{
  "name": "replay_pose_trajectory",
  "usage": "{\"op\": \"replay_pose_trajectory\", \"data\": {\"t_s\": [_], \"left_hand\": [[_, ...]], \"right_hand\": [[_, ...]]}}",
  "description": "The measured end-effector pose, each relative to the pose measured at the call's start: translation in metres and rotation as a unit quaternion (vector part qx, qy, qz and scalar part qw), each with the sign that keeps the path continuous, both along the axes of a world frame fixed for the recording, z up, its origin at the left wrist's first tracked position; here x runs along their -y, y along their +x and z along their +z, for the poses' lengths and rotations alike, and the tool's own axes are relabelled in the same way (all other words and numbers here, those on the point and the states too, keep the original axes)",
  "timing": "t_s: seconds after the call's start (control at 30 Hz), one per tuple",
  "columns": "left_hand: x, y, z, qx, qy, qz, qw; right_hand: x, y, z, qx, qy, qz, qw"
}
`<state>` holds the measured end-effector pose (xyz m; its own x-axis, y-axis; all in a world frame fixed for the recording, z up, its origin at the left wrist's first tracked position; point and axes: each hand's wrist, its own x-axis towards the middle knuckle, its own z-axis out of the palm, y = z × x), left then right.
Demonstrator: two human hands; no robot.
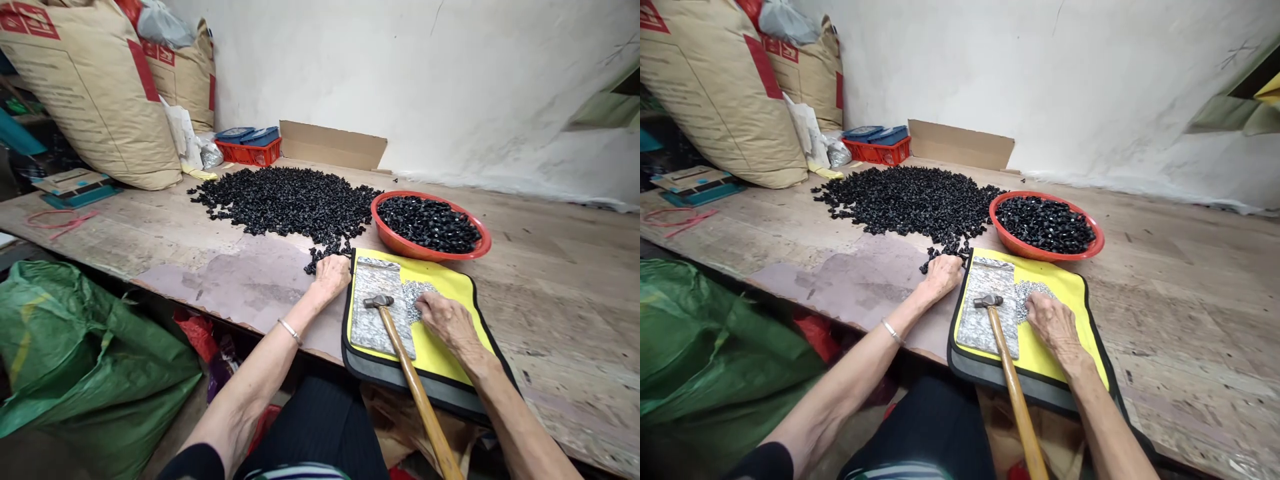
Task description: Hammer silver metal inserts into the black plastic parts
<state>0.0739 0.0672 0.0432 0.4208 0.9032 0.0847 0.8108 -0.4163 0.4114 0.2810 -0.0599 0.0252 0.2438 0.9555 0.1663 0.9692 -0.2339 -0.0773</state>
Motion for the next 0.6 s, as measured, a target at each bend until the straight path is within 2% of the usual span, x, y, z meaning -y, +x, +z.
{"op": "replay_pose_trajectory", "data": {"t_s": [0.07,0.1,0.13,0.17,0.23,0.3,0.33,0.37,0.4,0.47,0.6], "left_hand": [[0.004,-0.011,-0.001,0.086,-0.019,0.016,0.996],[0.009,-0.017,-0.002,0.177,-0.047,0.031,0.983],[0.015,-0.022,-0.004,0.289,-0.095,0.046,0.951],[0.023,-0.027,-0.006,0.401,-0.149,0.063,0.902],[0.042,-0.035,-0.011,0.570,-0.248,0.068,0.781],[0.063,-0.039,-0.014,0.670,-0.310,0.077,0.670],[0.073,-0.039,-0.015,0.698,-0.332,0.080,0.629],[0.082,-0.039,-0.015,0.716,-0.350,0.083,0.599],[0.089,-0.039,-0.015,0.725,-0.364,0.084,0.579],[0.102,-0.037,-0.013,0.726,-0.384,0.083,0.564],[0.123,-0.033,-0.007,0.708,-0.391,0.051,0.586]], "right_hand": [[0.001,0.001,0.002,-0.016,0.009,-0.012,1.000],[0.001,0.001,0.002,-0.027,0.013,-0.020,0.999],[0.001,0.002,0.003,-0.039,0.017,-0.028,0.999],[0.002,0.003,0.003,-0.052,0.021,-0.036,0.998],[0.003,0.003,0.004,-0.082,0.027,-0.053,0.995],[0.007,0.001,0.008,-0.110,0.030,-0.067,0.991],[0.010,-0.002,0.012,-0.128,0.030,-0.073,0.989],[0.015,-0.008,0.017,-0.157,0.032,-0.080,0.984],[0.021,-0.015,0.023,-0.197,0.038,-0.084,0.976],[0.035,-0.036,0.038,-0.301,0.057,-0.081,0.948],[0.063,-0.086,0.059,-0.440,0.081,-0.017,0.894]]}}
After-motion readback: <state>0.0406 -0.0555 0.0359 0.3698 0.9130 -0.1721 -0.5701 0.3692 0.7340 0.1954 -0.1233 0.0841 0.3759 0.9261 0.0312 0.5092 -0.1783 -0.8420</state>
